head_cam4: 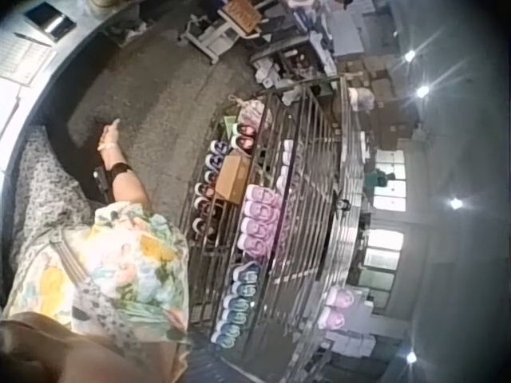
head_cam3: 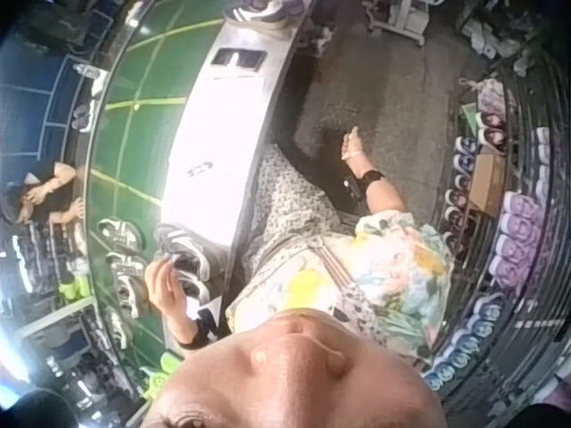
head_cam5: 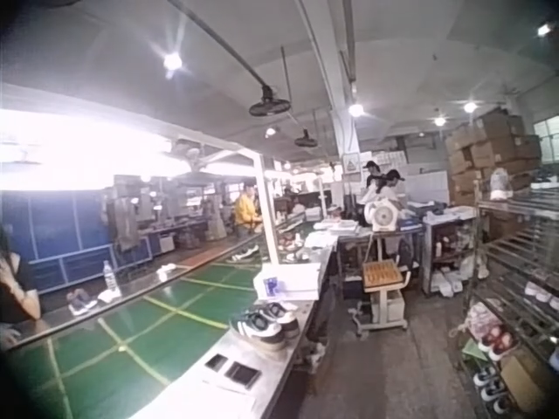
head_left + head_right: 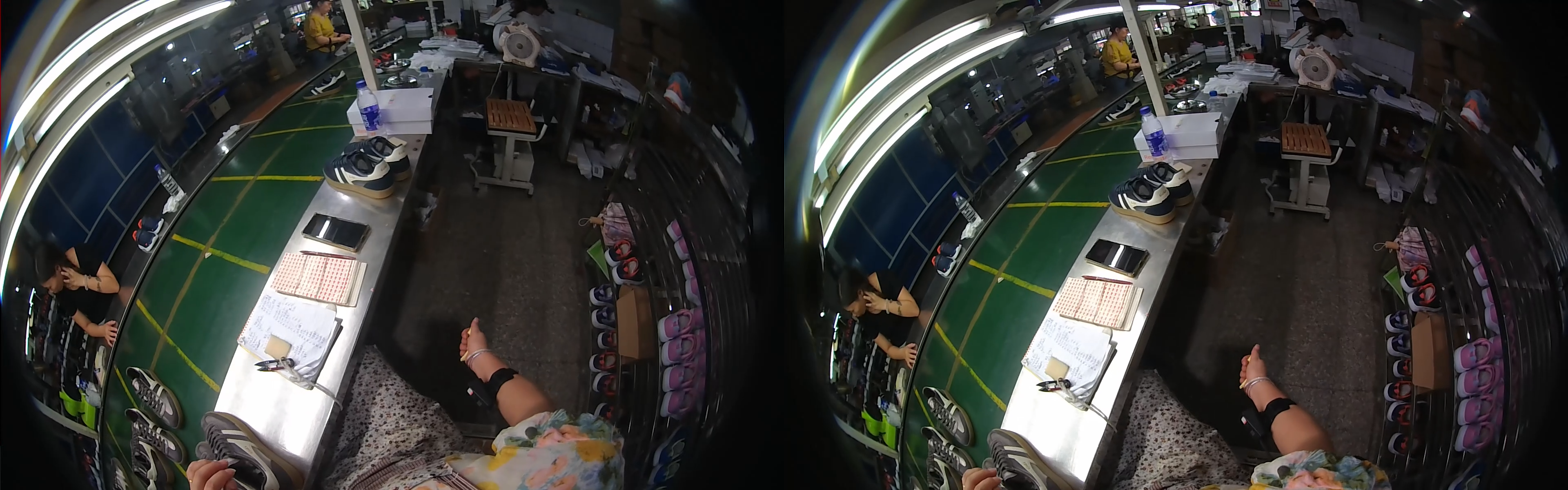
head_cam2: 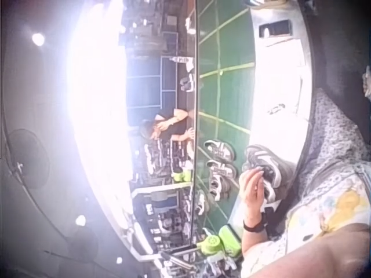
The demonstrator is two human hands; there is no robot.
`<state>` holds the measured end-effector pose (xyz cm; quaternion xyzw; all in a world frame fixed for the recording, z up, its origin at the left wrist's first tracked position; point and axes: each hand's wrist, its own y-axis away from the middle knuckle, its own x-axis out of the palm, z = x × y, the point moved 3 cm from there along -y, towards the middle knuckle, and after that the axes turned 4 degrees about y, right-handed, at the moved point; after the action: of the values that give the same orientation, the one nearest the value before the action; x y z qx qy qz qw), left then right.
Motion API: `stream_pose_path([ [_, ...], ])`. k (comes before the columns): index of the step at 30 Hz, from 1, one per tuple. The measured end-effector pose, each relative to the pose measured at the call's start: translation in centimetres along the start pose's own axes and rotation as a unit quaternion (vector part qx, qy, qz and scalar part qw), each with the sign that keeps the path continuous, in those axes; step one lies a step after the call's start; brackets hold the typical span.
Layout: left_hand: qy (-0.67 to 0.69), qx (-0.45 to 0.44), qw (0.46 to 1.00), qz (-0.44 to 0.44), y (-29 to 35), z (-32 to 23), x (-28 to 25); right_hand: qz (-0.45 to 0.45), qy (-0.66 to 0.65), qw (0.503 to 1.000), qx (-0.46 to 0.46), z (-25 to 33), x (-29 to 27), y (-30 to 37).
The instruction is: The recorder is inspecting and checking the quality of various athletic shoes on a production line.
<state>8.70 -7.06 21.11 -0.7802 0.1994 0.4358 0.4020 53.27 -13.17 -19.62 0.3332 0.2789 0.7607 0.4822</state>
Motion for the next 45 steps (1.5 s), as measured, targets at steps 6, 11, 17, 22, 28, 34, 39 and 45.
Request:
stream_pose_path([
  [6, -0.008, -0.001, 1.0, 0.02, -0.5, -0.5, 0.5, -0.064, -0.018, 0.995, -0.08, -1.5, -1.6, -2.7],
  [11, 0.003, 0.022, 1.0, 0.011, -1.1, -0.2, 1.1, -0.062, -0.011, 0.998, -0.004, -6.1, -4.4, -5.5],
  [17, -0.014, 0.022, 0.999, 0.018, -1.4, 0.3, 1.2, -0.012, 0.333, 0.935, 0.122, -12.7, -8.2, -5.3],
  [22, -0.013, -0.012, 1.0, 0.019, -1.0, 1.3, 1.0, 0.036, 0.512, 0.858, 0.015, -12.8, -6.4, -5.8],
  [28, -0.023, -0.041, 0.999, 0.005, -0.3, 1.9, 0.4, -0.026, 0.301, 0.951, -0.064, 0.9, 5.5, -9.4],
  [34, -0.023, -0.085, 0.996, 0.022, -0.1, 1.8, 0.1, -0.021, 0.067, 0.975, -0.21, 17.3, 16.9, -13.2],
  [39, -0.014, -0.124, 0.992, 0.02, 0.1, 1.7, 0.1, 0.128, 0.07, 0.978, -0.147, 10.7, 16.2, -10.3],
  [45, 0.038, -0.156, 0.987, 0.022, 0.5, 1.7, 0.7, 0.131, 0.163, 0.975, -0.072, 3.5, 12.3, -2.4],
])
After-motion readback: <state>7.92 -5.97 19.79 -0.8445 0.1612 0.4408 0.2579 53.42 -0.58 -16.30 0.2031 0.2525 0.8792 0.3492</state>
